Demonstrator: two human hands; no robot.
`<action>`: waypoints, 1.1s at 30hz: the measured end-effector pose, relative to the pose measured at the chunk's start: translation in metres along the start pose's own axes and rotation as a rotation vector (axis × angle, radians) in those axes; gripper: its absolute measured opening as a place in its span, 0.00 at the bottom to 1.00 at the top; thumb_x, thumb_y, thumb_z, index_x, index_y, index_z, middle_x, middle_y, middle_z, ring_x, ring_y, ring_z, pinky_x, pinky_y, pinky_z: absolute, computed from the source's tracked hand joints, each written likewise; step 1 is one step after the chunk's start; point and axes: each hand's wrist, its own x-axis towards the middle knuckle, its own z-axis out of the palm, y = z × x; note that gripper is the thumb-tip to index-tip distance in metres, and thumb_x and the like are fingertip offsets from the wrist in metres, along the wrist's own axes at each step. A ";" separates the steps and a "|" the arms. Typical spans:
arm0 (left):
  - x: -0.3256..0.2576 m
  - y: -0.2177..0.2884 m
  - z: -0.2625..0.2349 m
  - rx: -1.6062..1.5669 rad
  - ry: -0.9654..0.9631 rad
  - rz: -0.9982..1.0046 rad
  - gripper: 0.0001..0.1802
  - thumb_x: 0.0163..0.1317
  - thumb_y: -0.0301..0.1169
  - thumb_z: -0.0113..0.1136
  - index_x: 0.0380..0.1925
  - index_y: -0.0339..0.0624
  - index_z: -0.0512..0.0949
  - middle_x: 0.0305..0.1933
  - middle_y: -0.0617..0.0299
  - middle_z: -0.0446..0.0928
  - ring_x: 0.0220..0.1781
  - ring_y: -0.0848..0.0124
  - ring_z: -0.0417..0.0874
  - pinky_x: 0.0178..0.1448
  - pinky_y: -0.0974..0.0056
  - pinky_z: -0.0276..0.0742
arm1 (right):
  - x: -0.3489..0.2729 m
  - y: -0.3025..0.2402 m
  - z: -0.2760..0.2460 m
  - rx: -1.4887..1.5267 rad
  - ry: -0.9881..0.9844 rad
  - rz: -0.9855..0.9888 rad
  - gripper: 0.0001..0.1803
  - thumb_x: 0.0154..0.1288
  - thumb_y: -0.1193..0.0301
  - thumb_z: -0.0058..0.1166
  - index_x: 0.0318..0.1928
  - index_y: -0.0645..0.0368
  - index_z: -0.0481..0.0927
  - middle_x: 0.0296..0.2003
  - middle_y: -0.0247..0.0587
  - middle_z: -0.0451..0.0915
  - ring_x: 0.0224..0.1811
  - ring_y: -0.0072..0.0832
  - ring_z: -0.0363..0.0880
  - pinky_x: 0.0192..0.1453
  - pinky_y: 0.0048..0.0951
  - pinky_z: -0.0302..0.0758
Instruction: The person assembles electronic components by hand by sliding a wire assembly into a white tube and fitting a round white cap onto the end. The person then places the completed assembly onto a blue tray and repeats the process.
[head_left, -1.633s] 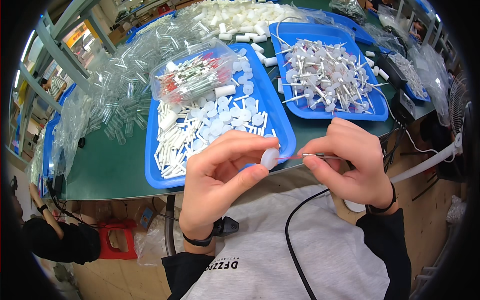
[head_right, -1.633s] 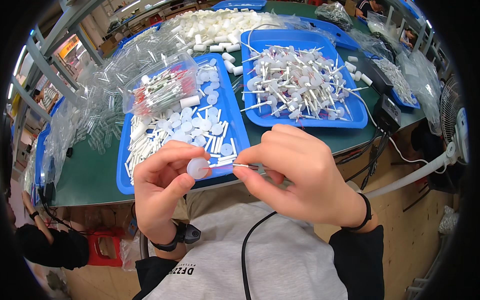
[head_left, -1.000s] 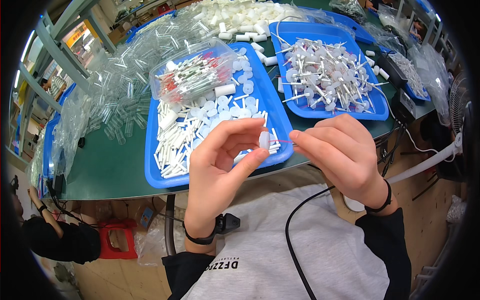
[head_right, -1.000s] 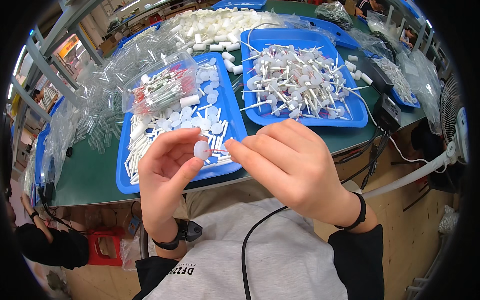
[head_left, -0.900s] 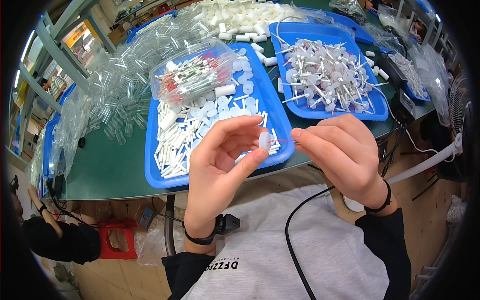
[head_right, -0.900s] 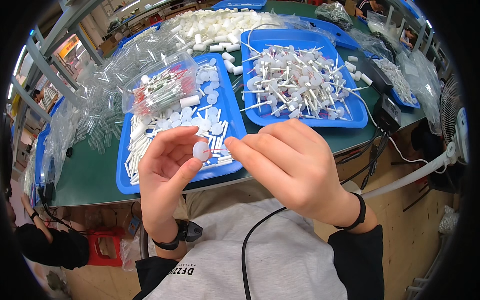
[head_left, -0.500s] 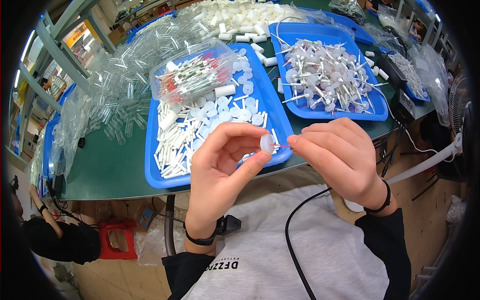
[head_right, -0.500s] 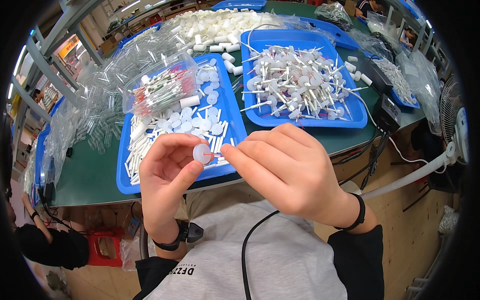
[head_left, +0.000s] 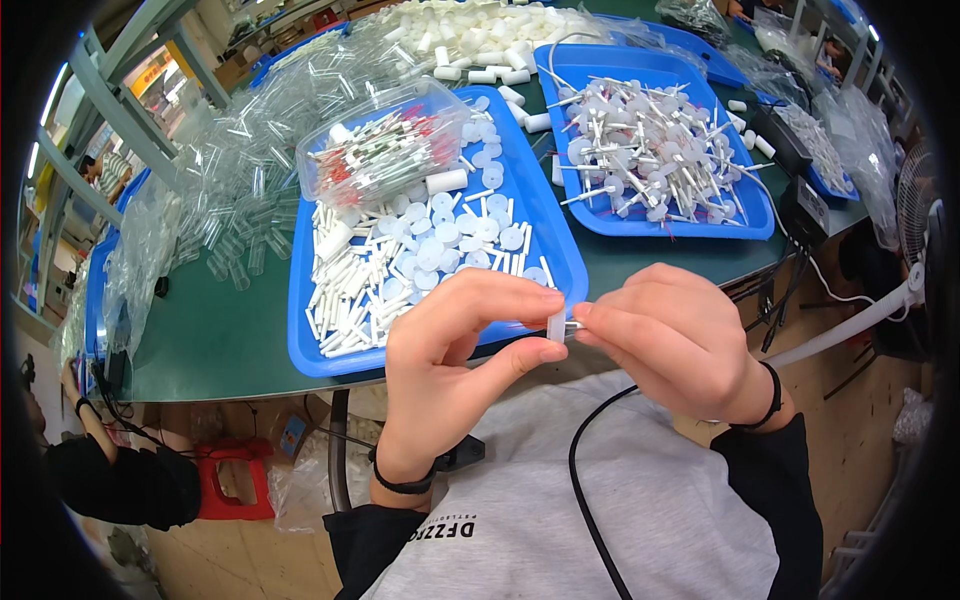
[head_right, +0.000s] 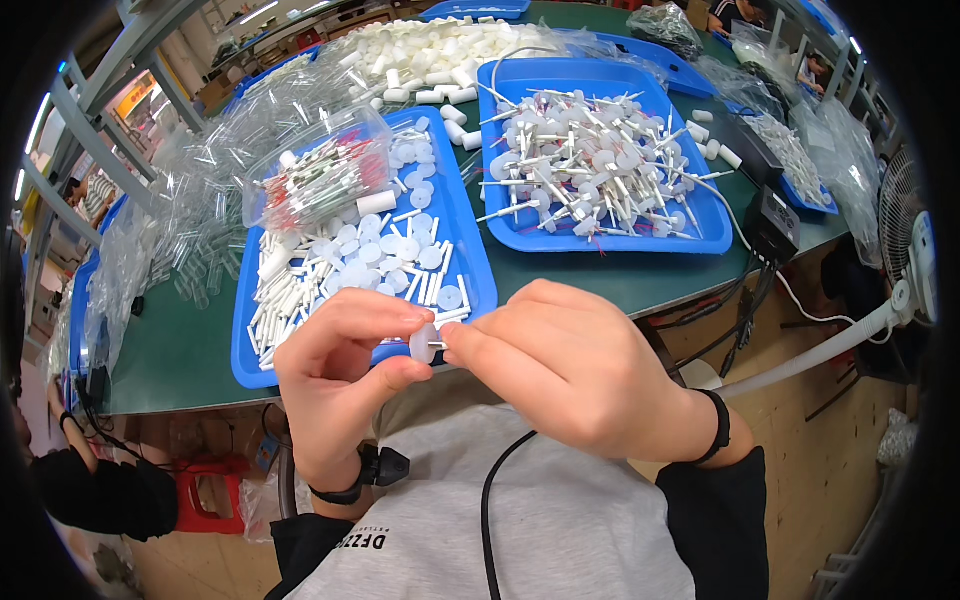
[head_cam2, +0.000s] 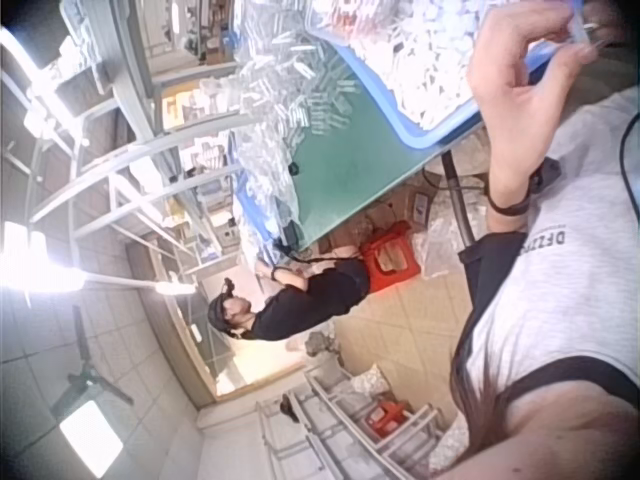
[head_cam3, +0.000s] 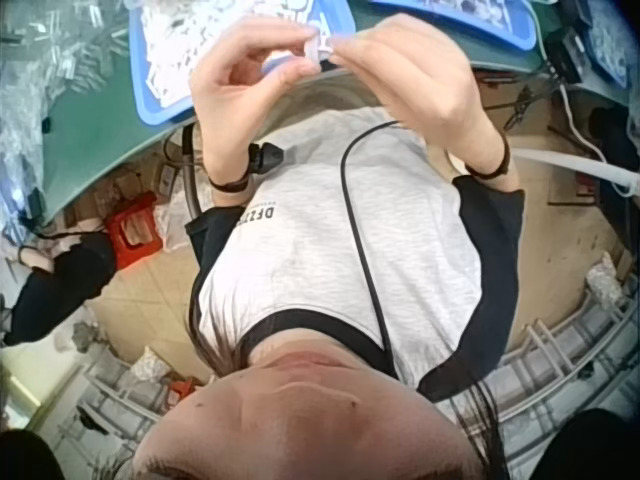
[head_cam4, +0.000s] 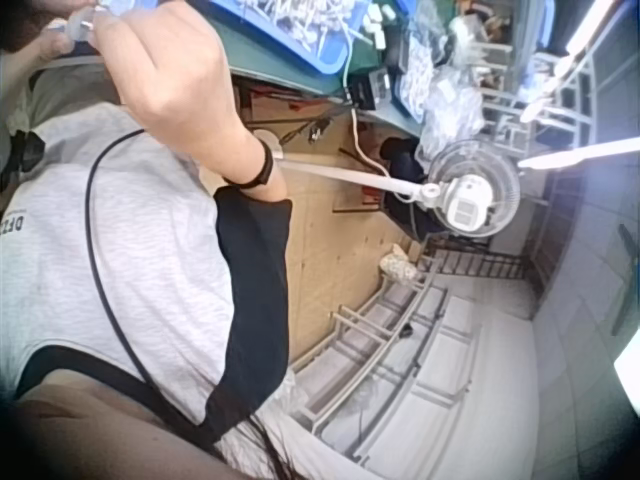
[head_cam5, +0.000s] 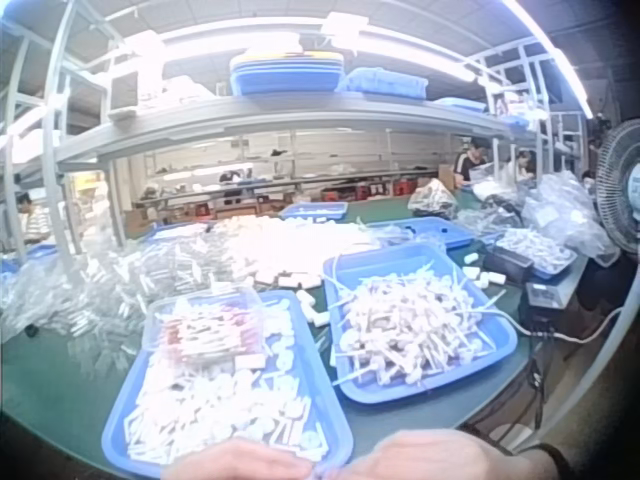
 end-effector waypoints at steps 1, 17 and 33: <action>0.000 0.003 -0.001 0.131 -0.002 0.024 0.16 0.47 0.16 0.72 0.38 0.30 0.82 0.40 0.56 0.81 0.46 0.67 0.83 0.50 0.66 0.80 | 0.002 -0.004 -0.001 0.062 -0.016 0.089 0.14 0.50 0.80 0.62 0.40 0.72 0.80 0.32 0.46 0.82 0.29 0.36 0.80 0.32 0.32 0.76; -0.002 0.025 -0.005 0.256 -0.281 0.093 0.18 0.36 0.23 0.79 0.31 0.33 0.84 0.32 0.54 0.82 0.34 0.65 0.85 0.38 0.66 0.80 | 0.011 -0.007 -0.026 1.491 -0.467 1.103 0.09 0.67 0.78 0.58 0.42 0.73 0.80 0.33 0.49 0.84 0.34 0.30 0.87 0.37 0.22 0.81; 0.023 -0.008 -0.018 1.138 -0.017 -0.030 0.11 0.49 0.24 0.69 0.35 0.41 0.83 0.33 0.60 0.81 0.36 0.64 0.79 0.41 0.62 0.74 | -0.002 0.013 -0.004 1.447 0.295 1.022 0.11 0.71 0.69 0.53 0.47 0.64 0.78 0.36 0.30 0.76 0.35 0.16 0.71 0.44 0.22 0.69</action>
